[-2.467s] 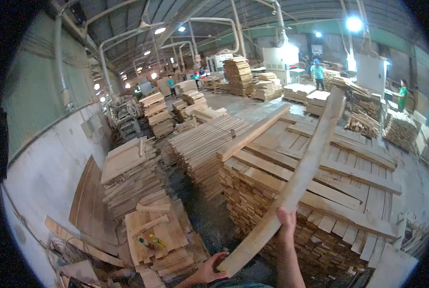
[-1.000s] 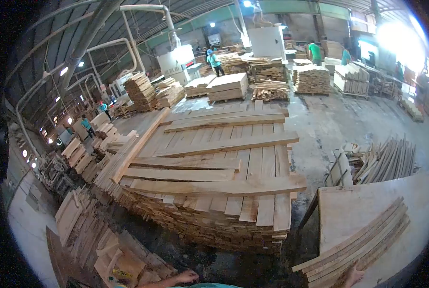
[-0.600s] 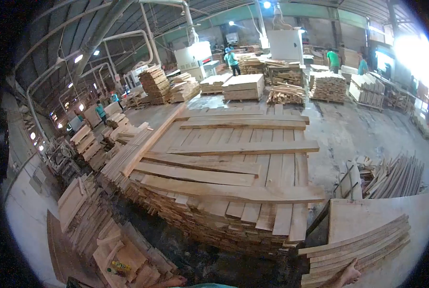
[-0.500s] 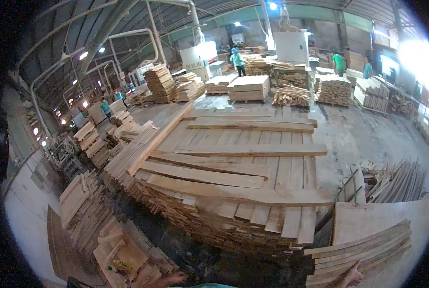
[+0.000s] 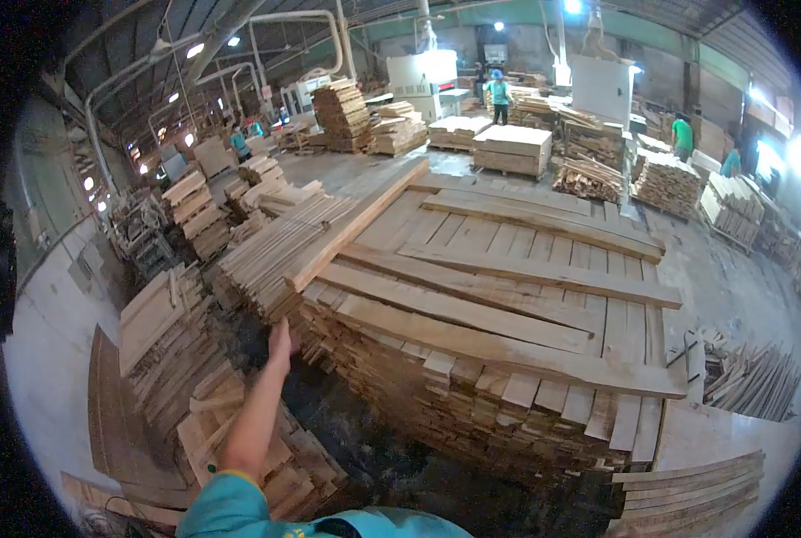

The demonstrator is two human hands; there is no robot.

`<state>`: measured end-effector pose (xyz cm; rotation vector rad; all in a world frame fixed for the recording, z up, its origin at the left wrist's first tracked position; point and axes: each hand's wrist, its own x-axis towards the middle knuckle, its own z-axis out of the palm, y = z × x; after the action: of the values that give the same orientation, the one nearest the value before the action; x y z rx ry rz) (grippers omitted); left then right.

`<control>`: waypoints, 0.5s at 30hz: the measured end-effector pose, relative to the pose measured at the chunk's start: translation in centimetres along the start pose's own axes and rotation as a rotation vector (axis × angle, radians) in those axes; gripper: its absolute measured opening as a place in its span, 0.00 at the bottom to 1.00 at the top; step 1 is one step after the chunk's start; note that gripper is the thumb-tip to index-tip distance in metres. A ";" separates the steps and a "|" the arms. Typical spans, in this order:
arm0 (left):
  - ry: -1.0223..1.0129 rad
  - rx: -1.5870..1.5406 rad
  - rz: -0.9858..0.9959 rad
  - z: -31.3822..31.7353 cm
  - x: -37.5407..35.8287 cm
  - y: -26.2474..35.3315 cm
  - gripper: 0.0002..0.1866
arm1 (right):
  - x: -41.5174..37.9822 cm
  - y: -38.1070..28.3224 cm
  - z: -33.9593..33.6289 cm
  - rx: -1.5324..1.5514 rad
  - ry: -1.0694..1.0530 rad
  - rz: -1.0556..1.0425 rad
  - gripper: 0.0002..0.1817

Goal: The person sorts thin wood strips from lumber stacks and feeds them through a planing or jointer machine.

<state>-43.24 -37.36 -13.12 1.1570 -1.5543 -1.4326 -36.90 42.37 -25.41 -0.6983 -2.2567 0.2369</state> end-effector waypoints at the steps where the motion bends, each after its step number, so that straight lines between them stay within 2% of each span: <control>1: -0.081 -0.009 -0.035 -0.2 4.8 0.0 0.25 | -1.9 -2.6 -1.7 0.106 -0.077 -0.080 0.15; 2: -0.165 -0.018 -0.068 -0.5 9.2 -0.5 0.40 | -3.6 -4.3 -2.8 0.211 -0.154 -0.154 0.13; 4: 0.002 -0.027 -0.002 1.9 9.4 3.2 0.40 | -7.4 -5.3 -2.4 0.384 -0.277 -0.247 0.13; 5: -0.003 -0.029 -0.005 2.9 9.0 5.1 0.40 | -9.9 -4.7 -1.3 0.454 -0.321 -0.269 0.14; 6: 0.015 -0.051 -0.075 3.8 8.3 7.0 0.34 | -11.7 -4.5 -1.3 0.450 -0.316 -0.268 0.14; 7: 0.030 -0.072 -0.143 4.5 8.6 7.4 0.29 | -13.4 -4.5 -1.4 0.460 -0.416 -0.221 0.15; 11: -0.151 -0.072 -0.103 6.0 13.1 5.2 0.31 | -17.6 -2.2 -1.6 0.500 -0.659 -0.052 0.16; 12: -0.169 -0.069 -0.096 6.6 11.7 6.0 0.31 | -18.9 -1.0 -1.1 0.498 -0.649 -0.034 0.16; 14: 0.005 0.173 0.107 6.4 7.7 8.1 0.32 | -22.1 3.1 0.9 0.543 -0.727 -0.007 0.17; 15: 0.007 0.239 0.435 6.4 8.1 6.3 0.33 | -24.0 4.7 0.8 0.547 -0.724 0.004 0.17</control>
<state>-52.85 -42.80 -8.24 0.8769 -1.8702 -0.9753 -21.83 33.14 -42.31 -0.3417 -2.6554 1.2179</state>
